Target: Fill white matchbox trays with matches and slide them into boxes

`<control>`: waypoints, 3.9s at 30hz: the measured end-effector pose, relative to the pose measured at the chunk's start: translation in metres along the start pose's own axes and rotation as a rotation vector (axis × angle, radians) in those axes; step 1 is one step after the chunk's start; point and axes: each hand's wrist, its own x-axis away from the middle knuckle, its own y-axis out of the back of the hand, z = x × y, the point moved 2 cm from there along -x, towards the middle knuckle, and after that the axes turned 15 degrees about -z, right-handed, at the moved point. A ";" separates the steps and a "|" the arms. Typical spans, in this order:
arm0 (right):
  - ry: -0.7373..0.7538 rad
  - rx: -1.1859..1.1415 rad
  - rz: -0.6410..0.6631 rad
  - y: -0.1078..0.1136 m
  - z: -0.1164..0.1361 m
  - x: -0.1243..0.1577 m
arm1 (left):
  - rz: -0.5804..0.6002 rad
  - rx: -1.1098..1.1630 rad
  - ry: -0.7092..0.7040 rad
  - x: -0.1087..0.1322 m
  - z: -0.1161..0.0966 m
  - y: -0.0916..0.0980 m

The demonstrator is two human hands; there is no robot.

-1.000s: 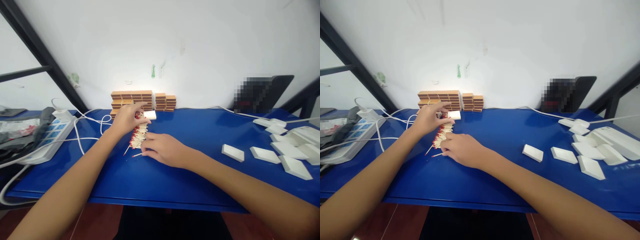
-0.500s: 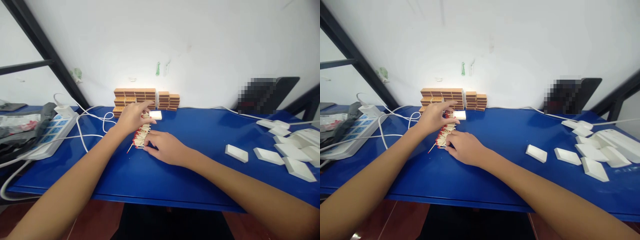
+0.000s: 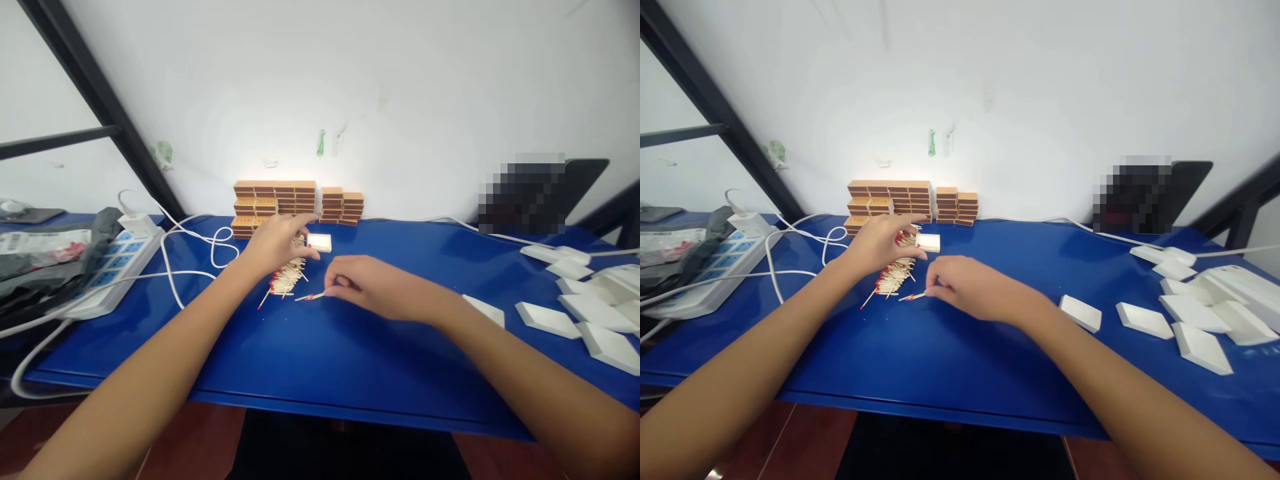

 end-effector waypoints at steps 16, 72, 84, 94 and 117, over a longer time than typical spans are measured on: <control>-0.069 0.276 -0.362 0.010 -0.039 -0.009 | -0.014 0.132 -0.102 0.005 -0.029 -0.009; 0.054 0.013 -0.129 -0.062 0.016 -0.024 | -0.007 -0.032 0.037 -0.005 0.006 0.008; -0.044 -0.019 -0.312 0.001 -0.029 -0.011 | 0.069 -0.013 0.013 -0.001 0.001 0.001; -0.105 0.044 -0.339 0.018 -0.053 -0.013 | 0.096 0.238 0.038 0.003 -0.024 -0.009; -0.071 0.186 -0.273 0.017 -0.048 -0.011 | 0.075 0.261 0.042 0.003 -0.030 -0.008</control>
